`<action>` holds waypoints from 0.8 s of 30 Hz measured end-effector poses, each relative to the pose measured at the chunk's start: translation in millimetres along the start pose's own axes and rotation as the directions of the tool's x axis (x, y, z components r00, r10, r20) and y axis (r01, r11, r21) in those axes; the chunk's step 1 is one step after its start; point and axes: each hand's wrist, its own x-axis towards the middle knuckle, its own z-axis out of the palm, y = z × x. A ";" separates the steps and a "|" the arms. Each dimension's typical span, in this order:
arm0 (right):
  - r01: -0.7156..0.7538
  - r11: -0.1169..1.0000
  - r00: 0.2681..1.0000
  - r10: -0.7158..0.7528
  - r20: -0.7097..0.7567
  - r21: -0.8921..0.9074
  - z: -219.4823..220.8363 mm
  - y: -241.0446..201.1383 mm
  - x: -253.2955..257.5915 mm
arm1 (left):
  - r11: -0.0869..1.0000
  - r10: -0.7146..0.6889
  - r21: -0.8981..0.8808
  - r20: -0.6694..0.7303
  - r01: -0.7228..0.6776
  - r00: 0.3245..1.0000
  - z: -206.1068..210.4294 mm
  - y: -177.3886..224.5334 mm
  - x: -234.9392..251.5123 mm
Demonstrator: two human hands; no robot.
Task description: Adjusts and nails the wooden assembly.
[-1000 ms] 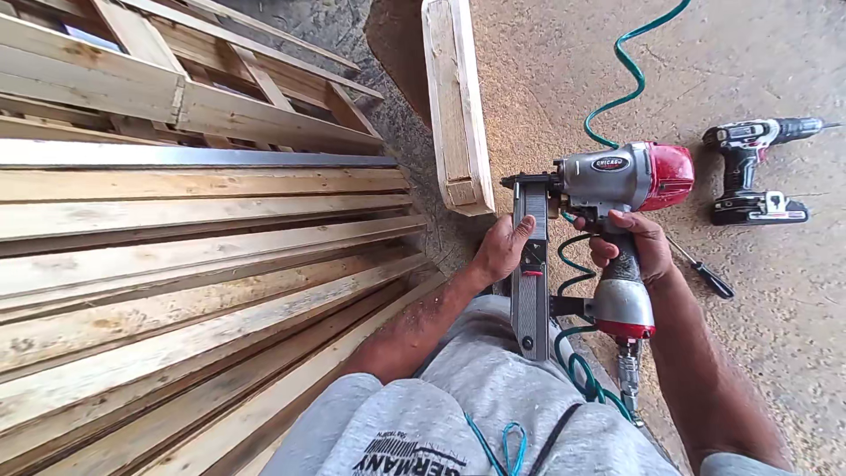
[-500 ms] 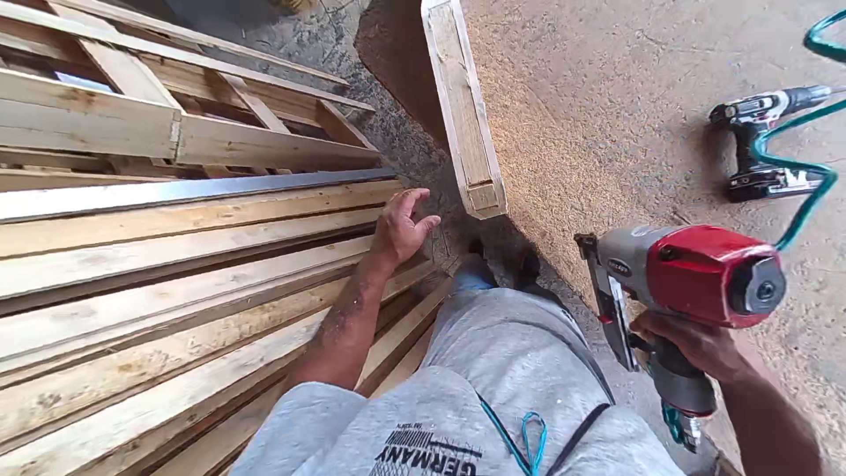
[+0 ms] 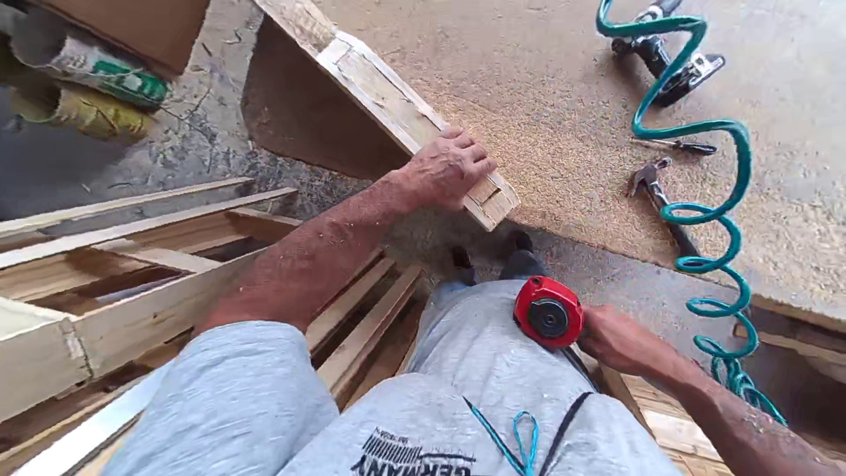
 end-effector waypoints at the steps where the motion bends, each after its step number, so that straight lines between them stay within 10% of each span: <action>1: -0.028 1.000 0.999 0.027 -0.026 -0.002 4.7 -8.0 -5.0 | 1.000 -0.010 0.010 -0.015 0.011 1.000 -3.7 -1.3 6.5; 12: -0.181 0.879 0.961 0.062 -0.271 -0.441 -17.9 -100.4 -47.5 | 0.985 -0.170 -0.009 0.019 0.170 0.985 -8.5 -30.3 103.7; 19: -0.259 0.720 0.862 -0.129 -0.491 -0.644 -36.8 -135.8 -27.2 | 0.908 -0.388 -0.269 -0.243 0.322 0.889 -0.1 11.5 49.4; 21: -0.249 0.694 0.835 -0.200 -0.513 -0.676 -37.4 -142.5 -16.8 | 0.694 -0.571 -0.639 -0.208 0.332 0.794 10.5 52.2 11.5; 24: -0.243 0.674 0.820 -0.242 -0.518 -0.698 -33.8 -156.0 -0.1 | -0.228 -0.331 -0.957 0.252 0.182 0.909 32.4 103.2 -30.6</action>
